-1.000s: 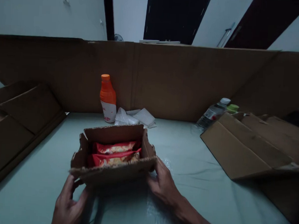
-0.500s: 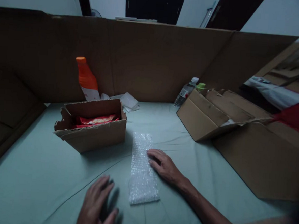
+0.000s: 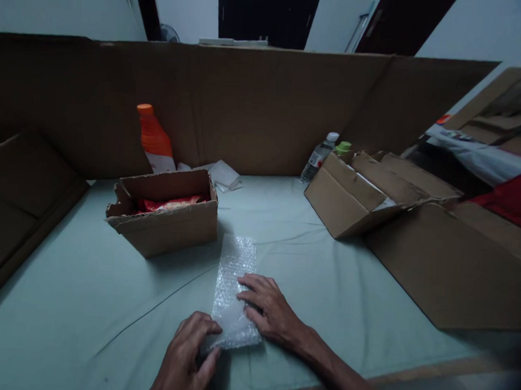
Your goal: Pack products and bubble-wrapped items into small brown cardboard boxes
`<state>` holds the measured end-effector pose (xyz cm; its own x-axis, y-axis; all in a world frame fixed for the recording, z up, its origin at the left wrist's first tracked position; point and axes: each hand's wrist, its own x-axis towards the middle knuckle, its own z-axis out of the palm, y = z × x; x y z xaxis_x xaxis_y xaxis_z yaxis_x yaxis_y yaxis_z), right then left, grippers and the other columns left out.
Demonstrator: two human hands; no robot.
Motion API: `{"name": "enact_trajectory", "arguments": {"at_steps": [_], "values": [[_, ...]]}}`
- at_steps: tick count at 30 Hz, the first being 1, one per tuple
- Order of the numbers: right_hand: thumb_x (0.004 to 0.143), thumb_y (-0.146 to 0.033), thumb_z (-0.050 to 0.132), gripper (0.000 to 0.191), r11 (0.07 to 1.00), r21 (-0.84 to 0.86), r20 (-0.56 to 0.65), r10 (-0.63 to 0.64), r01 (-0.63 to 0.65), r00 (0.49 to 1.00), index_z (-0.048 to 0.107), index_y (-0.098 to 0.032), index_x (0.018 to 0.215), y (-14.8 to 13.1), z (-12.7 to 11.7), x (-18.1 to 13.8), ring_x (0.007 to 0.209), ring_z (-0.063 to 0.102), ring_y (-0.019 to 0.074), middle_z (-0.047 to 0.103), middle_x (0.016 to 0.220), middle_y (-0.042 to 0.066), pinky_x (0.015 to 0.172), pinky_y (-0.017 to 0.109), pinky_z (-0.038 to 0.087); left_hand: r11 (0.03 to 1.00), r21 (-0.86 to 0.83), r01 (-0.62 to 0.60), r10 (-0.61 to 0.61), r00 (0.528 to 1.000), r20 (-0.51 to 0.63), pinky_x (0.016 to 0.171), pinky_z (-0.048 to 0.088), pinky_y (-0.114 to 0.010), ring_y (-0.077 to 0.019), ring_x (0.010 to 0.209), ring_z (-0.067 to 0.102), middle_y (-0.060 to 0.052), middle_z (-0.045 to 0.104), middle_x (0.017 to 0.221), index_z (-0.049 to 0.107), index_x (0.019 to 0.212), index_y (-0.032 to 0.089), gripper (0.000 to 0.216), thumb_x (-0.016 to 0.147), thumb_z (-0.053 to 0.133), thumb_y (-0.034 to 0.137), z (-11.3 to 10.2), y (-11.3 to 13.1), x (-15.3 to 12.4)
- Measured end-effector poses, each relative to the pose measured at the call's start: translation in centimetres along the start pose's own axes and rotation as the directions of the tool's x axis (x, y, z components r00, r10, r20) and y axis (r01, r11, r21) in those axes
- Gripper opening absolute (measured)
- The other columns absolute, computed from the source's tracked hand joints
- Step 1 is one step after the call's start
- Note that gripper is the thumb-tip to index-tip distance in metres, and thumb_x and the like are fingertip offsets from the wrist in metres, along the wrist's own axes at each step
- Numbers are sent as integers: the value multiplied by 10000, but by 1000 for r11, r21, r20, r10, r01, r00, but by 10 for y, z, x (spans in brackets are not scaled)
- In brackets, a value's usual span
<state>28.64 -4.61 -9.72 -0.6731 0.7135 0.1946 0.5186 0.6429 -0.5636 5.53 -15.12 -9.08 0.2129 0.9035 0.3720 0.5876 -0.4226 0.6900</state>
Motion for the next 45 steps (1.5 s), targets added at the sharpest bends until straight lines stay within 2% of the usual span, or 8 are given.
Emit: {"name": "enact_trajectory", "arguments": {"at_steps": [5, 11, 19, 23, 28, 33, 41, 45], "values": [[873, -127, 541, 299, 1000, -7, -142, 3, -4, 990, 697, -212, 1114, -3, -2, -4, 1226, 578, 276, 672, 1282, 111, 999, 488, 458, 995, -81, 55, -53, 998, 22, 863, 557, -298, -179, 1020, 652, -73, 637, 1077, 568, 1128, 233, 308, 862, 525, 84, 3, 1, 15], [953, -145, 508, 282, 993, -102, -411, 9, -56, 912, 618, -233, 1197, -17, -19, -23, 1153, 615, 241, 679, 1243, 100, 936, 428, 485, 991, 18, 130, -131, 990, 50, 967, 548, -395, -238, 1178, 618, -130, 587, 1291, 554, 1280, 217, 468, 827, 524, 98, 23, -27, 21], [845, -294, 679, 433, 981, -183, -50, -73, 62, 996, 591, -203, 1259, -44, 18, -30, 1237, 548, 318, 614, 1354, 140, 1030, 528, 424, 983, 176, 52, -50, 999, -18, 1026, 508, -500, -308, 1334, 504, -187, 417, 1522, 454, 1424, 207, 581, 865, 609, 224, 25, -32, 14], [899, -179, 614, 236, 985, -162, -146, -86, 62, 986, 641, -209, 1132, -43, 30, -27, 1137, 606, 279, 688, 1220, 116, 953, 481, 467, 973, 220, -62, 66, 998, -7, 999, 510, -505, -314, 1277, 536, -166, 542, 1414, 539, 1327, 216, 484, 855, 646, 238, 14, -28, 5], [962, -177, 544, 157, 998, 33, -216, -37, 46, 976, 651, -220, 1069, -49, 28, -30, 897, 666, 208, 740, 951, 53, 812, 378, 510, 991, 112, -77, 70, 996, 64, 781, 552, -377, -209, 849, 659, -61, 716, 898, 648, 1070, 195, 254, 873, 518, 99, 15, -20, -2], [939, -178, 563, 303, 995, -95, -375, -40, 4, 926, 582, -217, 1239, -54, 15, -43, 1123, 620, 251, 669, 1239, 119, 905, 419, 493, 982, 162, 101, -105, 994, 17, 693, 549, -360, -206, 738, 645, -55, 705, 837, 644, 1157, 176, 296, 872, 564, 173, 20, -20, 1], [885, -104, 602, 239, 989, -139, -201, -71, 43, 977, 646, -203, 1099, -47, 24, -36, 1026, 646, 262, 728, 1098, 95, 899, 458, 479, 952, 304, -33, 62, 995, -84, 902, 524, -436, -273, 1079, 627, -129, 657, 1204, 587, 1229, 205, 345, 885, 592, 212, 19, -13, 0], [938, -191, 602, 163, 999, 47, -127, -9, 15, 992, 675, -206, 1083, -48, 18, -36, 859, 673, 214, 758, 937, 54, 810, 384, 508, 976, 192, -104, 108, 994, -8, 829, 526, -381, -212, 902, 646, -63, 706, 978, 573, 1215, 216, 341, 894, 537, 107, 12, -6, -13]]}}
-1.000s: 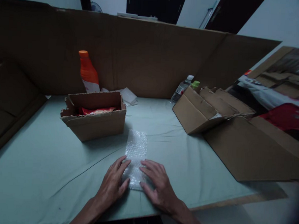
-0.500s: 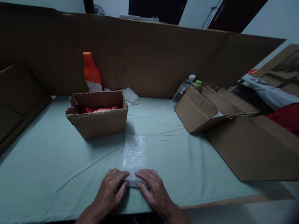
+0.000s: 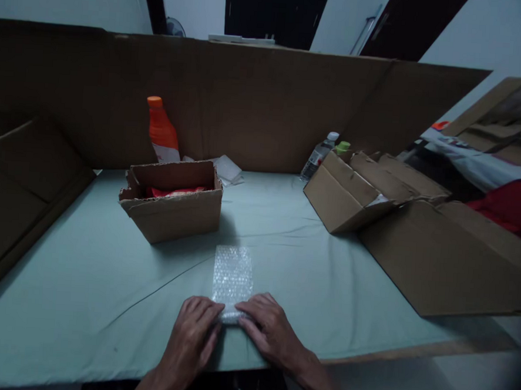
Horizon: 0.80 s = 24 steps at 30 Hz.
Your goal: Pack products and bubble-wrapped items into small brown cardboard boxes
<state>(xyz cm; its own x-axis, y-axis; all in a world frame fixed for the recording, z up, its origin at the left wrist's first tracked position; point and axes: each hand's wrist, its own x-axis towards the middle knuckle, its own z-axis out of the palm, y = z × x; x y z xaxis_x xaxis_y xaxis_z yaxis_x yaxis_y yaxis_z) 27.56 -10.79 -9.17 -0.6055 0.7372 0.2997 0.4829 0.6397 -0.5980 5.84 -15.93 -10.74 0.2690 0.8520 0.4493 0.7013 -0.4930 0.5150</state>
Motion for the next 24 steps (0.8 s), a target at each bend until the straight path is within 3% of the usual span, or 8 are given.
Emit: {"name": "enact_trajectory", "arguments": {"at_steps": [3, 6, 8, 11, 15, 20, 24], "values": [[944, -211, 603, 221, 999, 40, 15, 10, -11, 1000, 651, -210, 1159, -4, -7, -5, 931, 680, 217, 755, 1031, 61, 847, 379, 517, 993, -71, 96, -95, 995, 11, 744, 531, -345, -193, 805, 642, -46, 706, 898, 584, 1208, 213, 306, 913, 542, 142, -2, -1, -5], [927, -178, 590, 291, 998, -60, -119, -14, 7, 993, 615, -217, 1214, -4, -8, -9, 1108, 631, 254, 693, 1213, 106, 926, 426, 497, 985, -51, 166, -167, 986, -9, 714, 543, -350, -202, 783, 653, -53, 716, 885, 623, 1172, 202, 266, 912, 569, 210, 2, -7, -2], [906, -161, 597, 307, 989, -149, -147, -47, 25, 988, 613, -222, 1207, -2, -6, -9, 1165, 597, 279, 660, 1266, 122, 947, 461, 479, 983, -21, 183, -184, 983, -29, 714, 551, -361, -207, 779, 663, -56, 721, 879, 643, 1139, 195, 243, 912, 558, 221, 5, -11, 5], [872, -131, 617, 307, 979, -201, -81, -58, 41, 995, 624, -216, 1167, 0, 1, -7, 1131, 605, 286, 680, 1215, 118, 935, 478, 472, 981, 12, 193, -191, 978, -86, 802, 563, -399, -233, 921, 677, -90, 716, 1018, 640, 1148, 194, 253, 913, 556, 233, 10, -12, 12], [886, -143, 617, 243, 994, -105, -65, 4, -11, 998, 648, -212, 1116, 1, 3, -4, 984, 649, 254, 736, 1060, 88, 875, 439, 482, 993, -1, 116, -115, 988, -102, 910, 544, -430, -258, 1082, 637, -118, 670, 1188, 601, 1225, 210, 336, 890, 608, 244, 9, -8, 8], [932, -253, 608, 195, 993, 62, 14, 98, -99, 995, 686, -226, 1109, -3, -4, -4, 880, 670, 222, 761, 947, 55, 823, 379, 516, 987, -106, 124, -128, 991, -28, 791, 559, -366, -209, 887, 659, -67, 717, 992, 580, 1241, 219, 337, 904, 596, 219, 2, -3, -3], [914, -199, 580, 303, 998, -39, -77, 49, -52, 996, 643, -229, 1209, -4, -2, -7, 1064, 651, 259, 711, 1174, 110, 906, 430, 516, 983, -59, 176, -177, 984, -16, 715, 554, -361, -211, 796, 648, -61, 716, 897, 627, 1174, 204, 277, 903, 589, 246, 4, -5, 1]]}}
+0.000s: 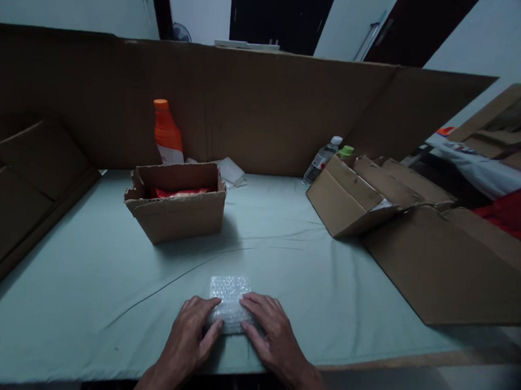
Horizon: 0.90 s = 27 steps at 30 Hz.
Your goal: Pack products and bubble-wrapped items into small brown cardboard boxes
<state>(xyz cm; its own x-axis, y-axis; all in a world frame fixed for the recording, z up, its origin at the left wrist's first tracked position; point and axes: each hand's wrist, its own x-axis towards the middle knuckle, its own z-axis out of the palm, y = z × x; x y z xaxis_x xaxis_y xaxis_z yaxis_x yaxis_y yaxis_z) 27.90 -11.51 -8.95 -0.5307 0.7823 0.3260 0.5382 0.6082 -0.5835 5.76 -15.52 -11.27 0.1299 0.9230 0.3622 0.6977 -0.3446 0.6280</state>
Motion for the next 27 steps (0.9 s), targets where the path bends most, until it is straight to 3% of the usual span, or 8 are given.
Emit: {"name": "enact_trajectory", "arguments": {"at_steps": [3, 7, 13, 18, 23, 27], "values": [[874, -154, 604, 346, 993, -93, -18, -69, 68, 997, 630, -222, 1213, 2, 7, 0, 1143, 617, 285, 667, 1260, 133, 942, 473, 503, 996, 91, 19, -16, 999, -33, 766, 558, -401, -239, 850, 654, -77, 711, 927, 657, 1112, 203, 231, 900, 576, 243, 6, -3, 7], [870, -151, 633, 323, 992, -88, 8, -87, 88, 996, 629, -212, 1187, 7, 16, 5, 1073, 643, 276, 708, 1170, 117, 912, 468, 512, 990, 113, 89, -76, 990, -116, 847, 564, -445, -265, 960, 663, -111, 691, 1052, 644, 1153, 196, 273, 906, 565, 282, 9, -6, 10], [922, -215, 603, 188, 999, 46, -100, 1, 4, 995, 671, -215, 1096, 10, 22, 14, 940, 679, 237, 749, 1013, 86, 839, 398, 533, 955, -132, 267, -282, 952, -115, 937, 559, -471, -270, 1113, 654, -143, 646, 1245, 501, 1348, 193, 464, 919, 561, 361, 10, -6, -8], [931, -260, 603, 167, 978, 186, -34, 105, -97, 994, 699, -222, 1063, -3, 26, 16, 883, 686, 219, 753, 952, 64, 818, 364, 543, 855, -333, 397, -447, 891, -86, 1048, 493, -473, -284, 1273, 579, -174, 580, 1380, 360, 1481, 175, 643, 903, 568, 370, 16, -4, -18], [922, -265, 621, 149, 969, 234, 38, 70, -77, 997, 704, -220, 1037, -11, 27, 18, 943, 684, 223, 759, 997, 64, 875, 375, 532, 771, -427, 473, -514, 857, 23, 1056, 488, -454, -285, 1261, 592, -166, 598, 1373, 415, 1442, 147, 640, 855, 566, 352, 8, -2, -11], [922, -270, 613, 145, 959, 272, 65, 62, -78, 996, 702, -224, 1026, -11, 25, 21, 967, 677, 217, 754, 1016, 56, 897, 370, 522, 757, -448, 476, -519, 854, 32, 1066, 478, -476, -302, 1271, 582, -157, 601, 1378, 488, 1383, 155, 612, 818, 585, 369, 3, -2, -8]]}}
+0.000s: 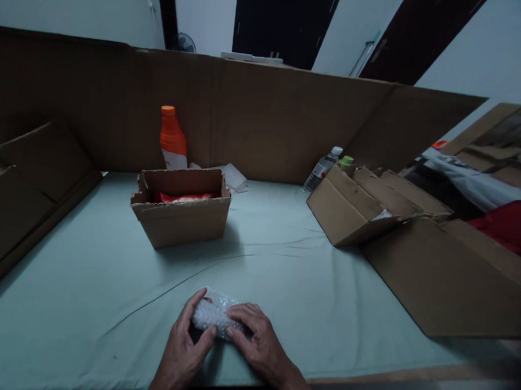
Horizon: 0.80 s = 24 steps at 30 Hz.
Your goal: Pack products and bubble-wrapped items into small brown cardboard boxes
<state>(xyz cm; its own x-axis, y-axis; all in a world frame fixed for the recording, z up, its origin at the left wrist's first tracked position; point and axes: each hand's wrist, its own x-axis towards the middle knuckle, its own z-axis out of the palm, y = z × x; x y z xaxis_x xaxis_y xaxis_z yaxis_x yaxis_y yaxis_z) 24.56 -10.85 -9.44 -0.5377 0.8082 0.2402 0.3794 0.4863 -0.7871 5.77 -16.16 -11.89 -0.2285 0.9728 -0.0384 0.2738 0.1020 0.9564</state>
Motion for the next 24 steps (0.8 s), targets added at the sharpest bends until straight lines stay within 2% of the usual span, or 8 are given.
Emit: {"name": "enact_trajectory", "arguments": {"at_steps": [4, 9, 12, 15, 18, 24], "values": [[927, -282, 595, 152, 997, 73, 44, 17, -20, 999, 706, -225, 1014, -2, -1, 5, 960, 670, 213, 750, 1005, 48, 887, 362, 517, 999, -44, -25, 24, 999, -27, 1046, 493, -479, -295, 1201, 624, -153, 644, 1300, 512, 1352, 153, 595, 806, 598, 374, 0, -2, 0], [924, -262, 575, 156, 992, 120, 68, 19, -27, 998, 699, -226, 1010, -2, 4, 10, 968, 664, 214, 746, 1007, 47, 911, 374, 500, 996, -76, -36, 32, 998, -47, 1076, 470, -473, -294, 1260, 588, -157, 624, 1344, 548, 1312, 159, 558, 801, 609, 373, -2, -9, 3], [918, -251, 572, 173, 988, 142, 67, 55, -64, 996, 691, -222, 1040, 1, 9, 11, 1083, 639, 222, 714, 1135, 72, 983, 382, 485, 997, -77, -31, 24, 996, -80, 1056, 488, -476, -295, 1228, 608, -156, 647, 1303, 583, 1278, 156, 537, 799, 622, 396, -3, -12, 5], [890, -269, 601, 353, 978, 162, 48, 124, -130, 991, 628, -201, 1236, 5, 11, 11, 1134, 612, 235, 634, 1298, 114, 975, 370, 504, 997, -54, -48, 41, 991, -125, 1036, 503, -480, -296, 1194, 626, -149, 662, 1267, 621, 1241, 162, 504, 798, 635, 401, -4, -12, 7], [849, -293, 647, 551, 969, 157, 75, 182, -192, 980, 535, -184, 1378, 7, 10, 13, 1030, 628, 229, 610, 1328, 129, 938, 372, 522, 995, -12, -102, 99, 983, -157, 1013, 521, -481, -297, 1176, 637, -142, 670, 1249, 646, 1218, 174, 459, 804, 633, 372, -3, -13, 7], [796, -279, 698, 485, 970, 148, 174, 165, -191, 971, 629, -207, 1271, 5, 6, 22, 1024, 619, 239, 659, 1225, 98, 909, 367, 518, 955, 99, -280, 293, 944, -153, 973, 558, -430, -263, 1155, 651, -110, 673, 1226, 637, 1234, 218, 391, 848, 624, 280, -2, -12, 6]]}}
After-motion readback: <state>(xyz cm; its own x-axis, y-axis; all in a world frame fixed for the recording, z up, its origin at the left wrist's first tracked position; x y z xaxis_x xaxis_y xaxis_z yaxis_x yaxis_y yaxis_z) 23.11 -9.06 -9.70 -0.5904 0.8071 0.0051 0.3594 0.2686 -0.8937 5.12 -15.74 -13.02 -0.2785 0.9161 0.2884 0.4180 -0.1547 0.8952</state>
